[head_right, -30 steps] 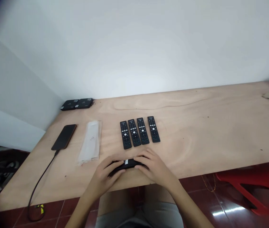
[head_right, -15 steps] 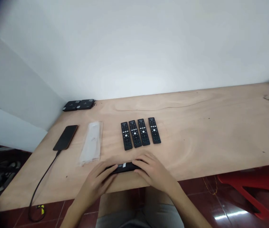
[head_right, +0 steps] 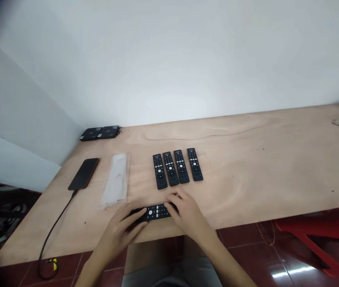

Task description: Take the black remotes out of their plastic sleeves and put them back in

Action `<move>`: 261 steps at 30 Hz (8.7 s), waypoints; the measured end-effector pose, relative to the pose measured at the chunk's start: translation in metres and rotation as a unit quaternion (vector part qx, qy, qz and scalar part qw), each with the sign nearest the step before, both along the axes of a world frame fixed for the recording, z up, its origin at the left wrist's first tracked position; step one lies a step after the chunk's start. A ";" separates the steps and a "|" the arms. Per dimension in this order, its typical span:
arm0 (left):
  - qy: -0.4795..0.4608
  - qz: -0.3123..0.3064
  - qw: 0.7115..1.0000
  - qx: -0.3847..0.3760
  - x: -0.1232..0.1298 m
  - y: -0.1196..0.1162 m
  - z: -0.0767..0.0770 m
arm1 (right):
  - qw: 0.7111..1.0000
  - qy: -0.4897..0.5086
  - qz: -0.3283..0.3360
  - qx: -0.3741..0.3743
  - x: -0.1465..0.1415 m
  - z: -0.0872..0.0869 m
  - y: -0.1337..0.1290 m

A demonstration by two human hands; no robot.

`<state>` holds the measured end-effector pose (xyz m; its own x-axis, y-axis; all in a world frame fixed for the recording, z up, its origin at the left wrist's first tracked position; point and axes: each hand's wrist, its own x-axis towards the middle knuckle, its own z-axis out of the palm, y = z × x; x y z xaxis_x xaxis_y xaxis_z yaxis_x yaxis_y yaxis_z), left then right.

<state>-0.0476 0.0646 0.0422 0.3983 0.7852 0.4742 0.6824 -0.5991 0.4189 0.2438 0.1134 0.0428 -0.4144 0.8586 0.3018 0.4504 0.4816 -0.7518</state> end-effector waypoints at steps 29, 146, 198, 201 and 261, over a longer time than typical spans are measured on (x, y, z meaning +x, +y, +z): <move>0.038 0.247 0.967 0.056 0.068 0.050 -0.006 | 0.989 -0.092 0.105 0.048 0.002 0.007 -0.009; -0.218 0.022 0.905 -0.364 0.058 0.033 0.019 | 0.988 -0.069 0.131 0.052 0.042 -0.003 0.018; -0.305 -0.031 0.933 -0.188 0.005 0.028 0.005 | 0.995 -0.059 0.083 0.022 0.041 -0.007 0.016; -0.269 -0.018 0.946 -0.179 0.008 0.027 0.008 | 0.994 -0.058 0.087 0.022 0.042 -0.006 0.016; -0.110 0.142 0.983 -0.029 0.051 0.043 -0.008 | 0.988 -0.147 0.033 0.043 0.066 -0.007 -0.039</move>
